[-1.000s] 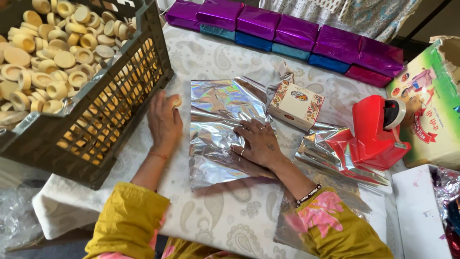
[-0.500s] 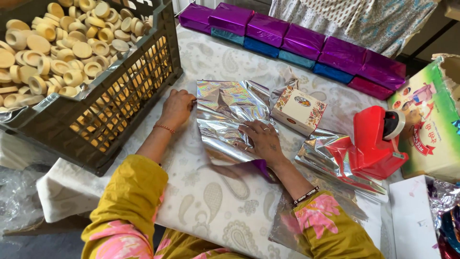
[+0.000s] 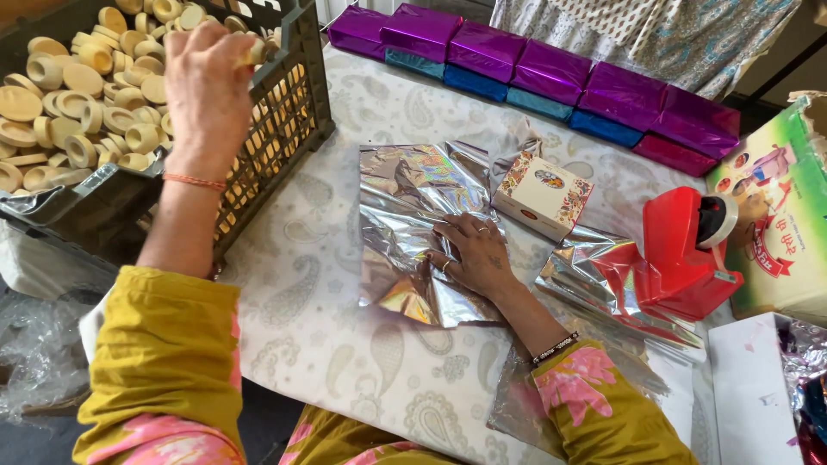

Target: Wrapping small boxes with metallic and purple gift wrap and using adhesive tape.

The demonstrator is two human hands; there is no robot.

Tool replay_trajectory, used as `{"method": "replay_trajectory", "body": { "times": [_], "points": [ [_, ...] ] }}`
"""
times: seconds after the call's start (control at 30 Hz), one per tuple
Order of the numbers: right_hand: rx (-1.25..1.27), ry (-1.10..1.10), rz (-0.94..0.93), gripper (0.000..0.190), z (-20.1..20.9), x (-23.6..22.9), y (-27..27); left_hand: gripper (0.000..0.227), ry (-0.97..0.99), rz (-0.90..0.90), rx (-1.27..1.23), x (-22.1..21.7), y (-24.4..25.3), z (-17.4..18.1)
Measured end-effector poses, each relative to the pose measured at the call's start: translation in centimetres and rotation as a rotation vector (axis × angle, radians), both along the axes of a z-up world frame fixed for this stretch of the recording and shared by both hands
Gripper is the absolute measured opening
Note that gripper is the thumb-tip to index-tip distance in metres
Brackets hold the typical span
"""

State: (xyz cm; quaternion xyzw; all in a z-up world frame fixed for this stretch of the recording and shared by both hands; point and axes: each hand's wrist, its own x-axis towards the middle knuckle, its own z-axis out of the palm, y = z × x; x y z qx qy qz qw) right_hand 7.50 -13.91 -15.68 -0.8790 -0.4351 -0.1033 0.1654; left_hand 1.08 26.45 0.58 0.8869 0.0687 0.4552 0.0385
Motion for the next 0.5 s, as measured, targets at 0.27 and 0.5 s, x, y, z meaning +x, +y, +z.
{"method": "replay_trajectory", "body": {
  "times": [0.27, 0.5],
  "points": [
    [-0.006, -0.019, -0.008, 0.055, -0.3, 0.0, -0.1, 0.034, 0.217, 0.330, 0.001, -0.7, 5.2, 0.1],
    [0.020, -0.063, 0.008, 0.054, -0.5, 0.2, 0.0, 0.041, 0.069, 0.080, 0.190, 0.0, -0.6, 0.2]
  ]
}}
